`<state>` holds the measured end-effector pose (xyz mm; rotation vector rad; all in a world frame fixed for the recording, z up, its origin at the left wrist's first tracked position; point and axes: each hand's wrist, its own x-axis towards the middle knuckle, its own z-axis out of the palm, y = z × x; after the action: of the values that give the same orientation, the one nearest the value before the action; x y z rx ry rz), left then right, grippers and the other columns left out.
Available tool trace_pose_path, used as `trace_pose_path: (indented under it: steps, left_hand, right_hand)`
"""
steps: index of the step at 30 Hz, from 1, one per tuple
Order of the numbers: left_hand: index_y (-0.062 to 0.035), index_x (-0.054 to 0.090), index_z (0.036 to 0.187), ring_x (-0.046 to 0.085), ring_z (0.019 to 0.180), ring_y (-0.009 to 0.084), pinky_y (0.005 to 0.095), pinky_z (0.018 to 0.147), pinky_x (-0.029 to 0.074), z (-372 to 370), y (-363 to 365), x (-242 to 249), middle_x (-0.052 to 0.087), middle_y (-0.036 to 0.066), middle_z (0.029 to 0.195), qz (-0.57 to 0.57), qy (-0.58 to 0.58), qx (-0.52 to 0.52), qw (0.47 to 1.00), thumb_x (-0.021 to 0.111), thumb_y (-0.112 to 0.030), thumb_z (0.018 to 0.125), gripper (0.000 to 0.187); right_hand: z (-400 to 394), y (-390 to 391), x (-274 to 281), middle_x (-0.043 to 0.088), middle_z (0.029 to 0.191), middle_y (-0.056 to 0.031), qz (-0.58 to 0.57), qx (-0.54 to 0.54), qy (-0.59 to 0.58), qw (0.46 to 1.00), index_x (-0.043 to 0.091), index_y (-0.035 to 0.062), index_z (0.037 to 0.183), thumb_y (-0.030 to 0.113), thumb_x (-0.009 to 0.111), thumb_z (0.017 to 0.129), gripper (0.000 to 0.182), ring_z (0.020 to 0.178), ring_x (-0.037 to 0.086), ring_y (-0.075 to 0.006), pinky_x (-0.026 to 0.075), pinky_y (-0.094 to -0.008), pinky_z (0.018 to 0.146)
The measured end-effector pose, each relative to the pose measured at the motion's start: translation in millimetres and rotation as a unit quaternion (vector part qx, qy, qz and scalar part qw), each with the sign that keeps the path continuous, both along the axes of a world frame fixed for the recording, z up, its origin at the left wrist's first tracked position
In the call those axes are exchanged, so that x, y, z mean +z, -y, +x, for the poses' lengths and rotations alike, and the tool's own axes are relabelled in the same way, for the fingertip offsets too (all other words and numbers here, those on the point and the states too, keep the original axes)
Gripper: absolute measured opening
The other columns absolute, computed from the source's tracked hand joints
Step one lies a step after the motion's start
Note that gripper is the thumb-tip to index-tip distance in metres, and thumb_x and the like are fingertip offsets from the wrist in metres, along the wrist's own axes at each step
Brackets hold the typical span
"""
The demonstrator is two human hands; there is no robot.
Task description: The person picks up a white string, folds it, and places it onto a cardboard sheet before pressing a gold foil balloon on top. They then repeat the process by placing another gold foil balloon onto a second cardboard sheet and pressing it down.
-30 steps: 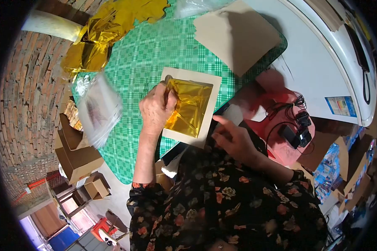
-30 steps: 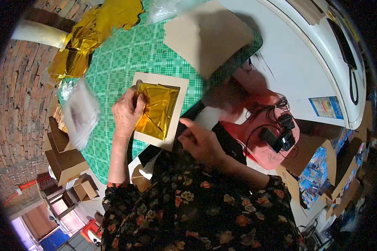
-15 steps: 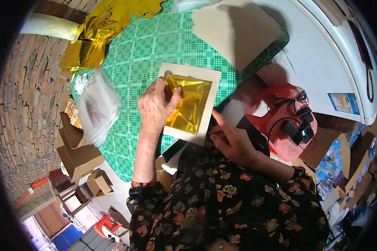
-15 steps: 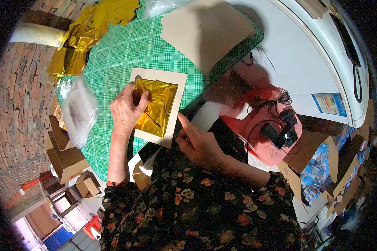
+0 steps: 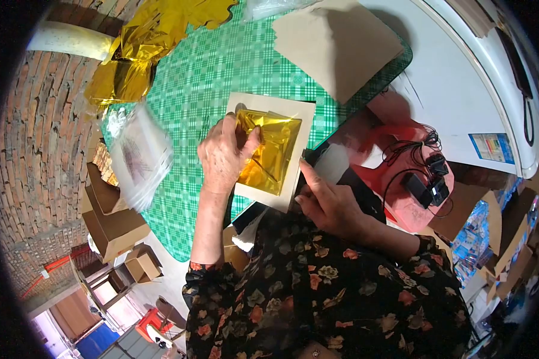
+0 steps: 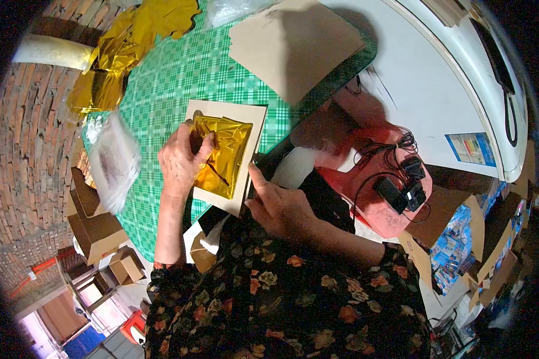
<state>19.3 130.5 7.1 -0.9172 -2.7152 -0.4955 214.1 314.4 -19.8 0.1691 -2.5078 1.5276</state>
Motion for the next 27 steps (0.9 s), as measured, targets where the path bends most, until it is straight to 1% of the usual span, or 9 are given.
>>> trace_pose_path:
  steps: [3,7,12,13,16,19,22,25,27]
  left_hand:
    - [-0.0059,0.06,0.096,0.071,0.069,0.0305,0.0429,0.063,0.058,-0.9,0.3,1.2,0.069,0.01,0.078,0.001,0.007,-0.004,1.0,0.081,-0.031,0.09,0.033]
    - [-0.0045,0.063,0.11,0.074,0.077,0.0383,0.0464,0.069,0.058,-0.9,1.0,4.2,0.073,0.019,0.086,-0.005,0.048,0.004,0.999,0.078,-0.032,0.095,0.035]
    - [-0.0049,0.062,0.111,0.074,0.077,0.0378,0.0467,0.068,0.058,-1.1,1.7,3.6,0.073,0.018,0.086,-0.007,0.049,0.005,0.999,0.077,-0.032,0.095,0.035]
    - [-0.0051,0.062,0.111,0.073,0.076,0.0376,0.0468,0.067,0.058,-0.9,1.1,3.4,0.073,0.018,0.086,-0.005,0.049,0.006,0.999,0.077,-0.032,0.095,0.035]
    - [-0.0048,0.061,0.099,0.072,0.072,0.0322,0.0442,0.064,0.058,0.5,-2.3,5.1,0.07,0.013,0.082,0.002,0.018,0.004,1.0,0.08,-0.028,0.09,0.031]
    - [-0.0045,0.061,0.098,0.073,0.074,0.0321,0.0441,0.065,0.059,0.3,-1.0,3.3,0.071,0.012,0.083,0.007,0.02,0.007,1.0,0.081,-0.028,0.09,0.032]
    - [-0.0073,0.063,0.109,0.073,0.074,0.0332,0.0441,0.066,0.058,-0.3,2.3,2.4,0.072,0.012,0.083,0.002,0.037,0.005,0.999,0.077,-0.032,0.095,0.032]
    - [-0.006,0.065,0.116,0.073,0.077,0.034,0.0452,0.069,0.059,2.6,1.0,11.3,0.072,0.014,0.086,0.029,0.036,0.0,0.999,0.078,-0.032,0.094,0.036]
    - [-0.0038,0.066,0.119,0.073,0.083,0.0343,0.0457,0.073,0.059,6.2,3.0,12.4,0.072,0.016,0.093,0.052,0.017,-0.006,0.999,0.08,-0.033,0.093,0.042]
  right_hand:
    - [-6.6,-3.2,8.0,0.072,0.11,-0.0215,-0.036,0.036,0.005,0.999,0.031,-0.0027,0.162,0.013,0.066,0.101,0.072,0.093,0.074,-0.0364,0.061,-0.044,0.078]
    - [-15.4,0.6,24.1,0.071,0.113,-0.0197,-0.128,0.013,0.064,0.99,0.042,-0.0017,0.158,0.01,0.063,0.102,0.061,0.093,0.073,-0.0295,0.059,-0.0393,0.083]
    - [-19.5,1.3,21.5,0.07,0.111,-0.0145,-0.216,-0.003,0.146,0.965,0.053,-0.0019,0.149,0.013,0.065,0.104,0.049,0.094,0.069,-0.0221,0.056,-0.0347,0.087]
    - [-20.3,-1.7,23.9,0.069,0.109,-0.0134,-0.247,-0.001,0.182,0.952,0.058,-0.0032,0.143,0.015,0.065,0.105,0.043,0.097,0.068,-0.0199,0.055,-0.0334,0.09]
    - [-17.7,-1.6,9.1,0.069,0.106,-0.0129,-0.258,-0.014,0.169,0.951,0.063,-0.0026,0.136,0.016,0.063,0.106,0.036,0.095,0.066,-0.0204,0.054,-0.0342,0.087]
    - [-21.9,0.4,6.1,0.068,0.1,-0.0127,-0.24,-0.017,0.142,0.96,0.069,-0.0027,0.119,0.018,0.064,0.106,0.025,0.088,0.065,-0.0199,0.052,-0.0346,0.08]
    - [-29.3,1.5,3.9,0.065,0.086,-0.011,-0.172,-0.028,0.135,0.975,0.068,-0.0034,0.101,0.019,0.064,0.106,0.023,0.077,0.061,-0.0179,0.05,-0.0352,0.073]
    - [-32.1,3.6,6.0,0.059,0.075,-0.0084,-0.202,-0.027,0.189,0.961,0.064,-0.0036,0.092,0.02,0.064,0.105,0.027,0.071,0.058,-0.0152,0.049,-0.0341,0.069]
    - [-31.4,8.2,8.7,0.055,0.072,-0.0068,-0.207,-0.038,0.209,0.955,0.064,-0.0032,0.092,0.021,0.064,0.106,0.028,0.069,0.056,-0.0142,0.048,-0.0333,0.067]
